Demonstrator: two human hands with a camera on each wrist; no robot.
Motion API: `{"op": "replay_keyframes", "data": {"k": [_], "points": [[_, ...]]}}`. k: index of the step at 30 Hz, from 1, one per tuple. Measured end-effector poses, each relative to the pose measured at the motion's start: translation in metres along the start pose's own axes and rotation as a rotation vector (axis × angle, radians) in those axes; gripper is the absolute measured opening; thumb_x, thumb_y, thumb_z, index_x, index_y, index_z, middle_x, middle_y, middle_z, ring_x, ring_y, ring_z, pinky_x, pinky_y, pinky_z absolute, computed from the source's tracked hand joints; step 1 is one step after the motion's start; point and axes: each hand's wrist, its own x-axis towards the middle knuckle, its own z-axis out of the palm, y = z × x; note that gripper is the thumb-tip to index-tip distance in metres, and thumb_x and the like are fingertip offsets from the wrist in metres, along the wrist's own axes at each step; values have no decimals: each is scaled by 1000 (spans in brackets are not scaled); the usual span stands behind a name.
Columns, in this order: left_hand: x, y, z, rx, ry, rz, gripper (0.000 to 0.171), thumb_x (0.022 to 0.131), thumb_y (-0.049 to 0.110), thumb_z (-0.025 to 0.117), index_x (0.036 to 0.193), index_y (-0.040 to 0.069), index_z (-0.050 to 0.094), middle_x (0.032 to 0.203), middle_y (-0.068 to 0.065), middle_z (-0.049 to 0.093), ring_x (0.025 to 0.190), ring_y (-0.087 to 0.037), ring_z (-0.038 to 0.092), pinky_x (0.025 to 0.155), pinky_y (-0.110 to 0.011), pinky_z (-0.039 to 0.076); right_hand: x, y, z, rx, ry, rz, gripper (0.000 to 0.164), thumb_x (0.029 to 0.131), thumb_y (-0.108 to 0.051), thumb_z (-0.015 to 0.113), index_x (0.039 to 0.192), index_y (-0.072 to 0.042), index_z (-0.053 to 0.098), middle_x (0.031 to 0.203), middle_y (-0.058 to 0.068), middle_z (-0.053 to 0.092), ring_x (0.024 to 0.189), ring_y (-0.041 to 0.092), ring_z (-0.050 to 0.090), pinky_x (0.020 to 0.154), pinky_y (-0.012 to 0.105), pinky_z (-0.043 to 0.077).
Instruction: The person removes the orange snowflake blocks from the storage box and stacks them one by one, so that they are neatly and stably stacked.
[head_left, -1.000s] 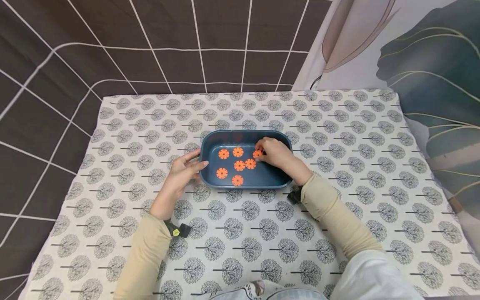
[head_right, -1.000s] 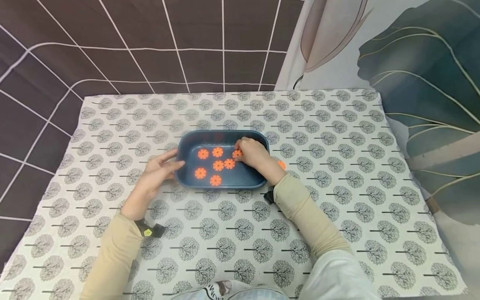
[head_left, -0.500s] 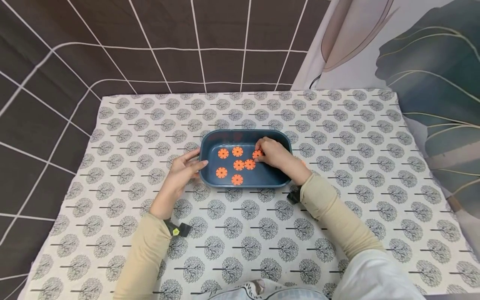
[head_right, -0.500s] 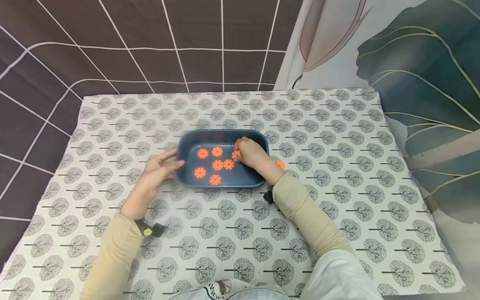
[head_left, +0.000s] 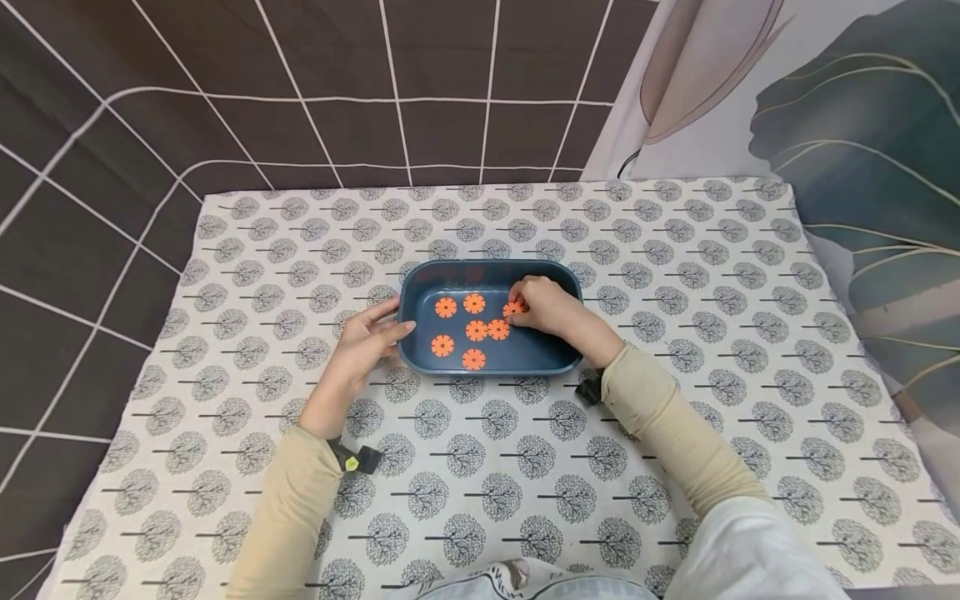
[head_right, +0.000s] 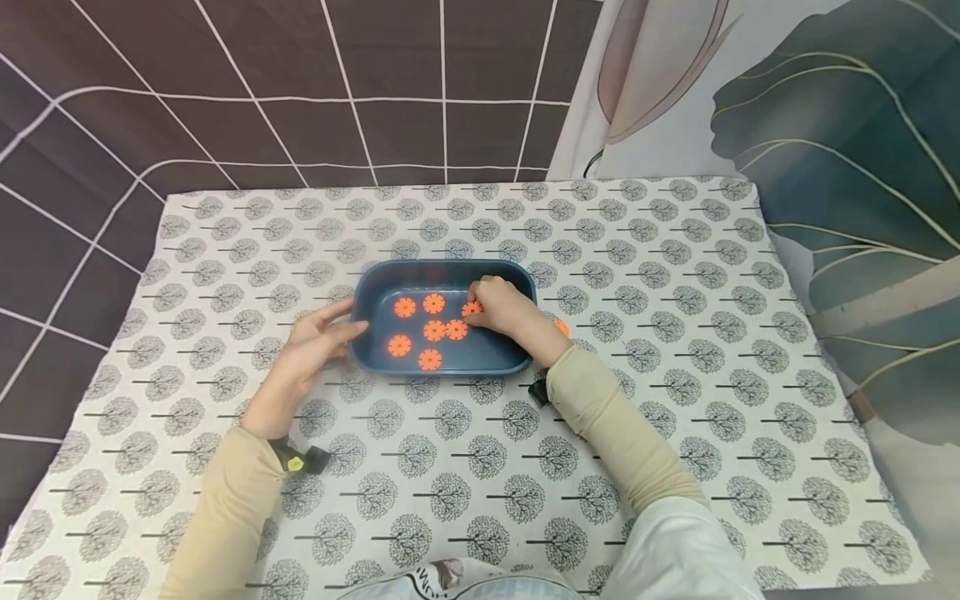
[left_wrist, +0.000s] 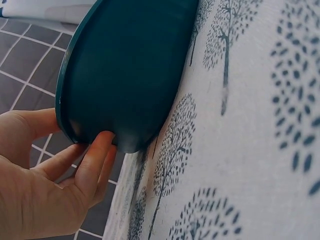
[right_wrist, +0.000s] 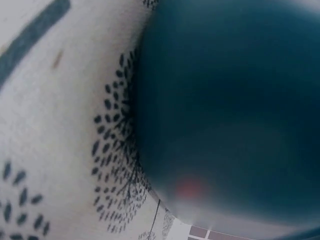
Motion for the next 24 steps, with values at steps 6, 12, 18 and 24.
{"op": "replay_keyframes", "data": {"k": [6, 12, 18, 24], "points": [[1, -1, -1, -2, -9, 0, 63, 85, 7, 65, 142, 12, 38, 133, -19, 52, 83, -11, 65, 73, -22, 56, -1, 0, 0, -36, 9, -35, 35, 83, -19, 70, 109, 4, 64, 102, 17, 61, 72, 21, 51, 64, 31, 45], [0, -1, -1, -7, -15, 9, 63, 85, 7, 65, 142, 11, 38, 133, -20, 52, 84, -12, 66, 73, -22, 56, -2, -2, 0, -56, 19, -71, 35, 80, -17, 71, 109, 3, 65, 107, 17, 61, 83, 24, 57, 74, 37, 50], [1, 0, 0, -1, -14, 12, 63, 85, 7, 65, 142, 11, 38, 133, -19, 52, 84, -13, 66, 72, -22, 56, -5, 0, -5, 4, 77, -119, 33, 78, -17, 74, 106, 1, 68, 99, 13, 62, 74, 19, 53, 67, 32, 48], [1, 1, 1, 12, 10, -1, 63, 84, 8, 66, 141, 14, 40, 132, -17, 53, 83, -12, 65, 72, -23, 56, -13, 2, -18, 44, 147, -166, 31, 79, -14, 73, 105, 1, 67, 98, 12, 61, 76, 18, 56, 67, 30, 51]]}}
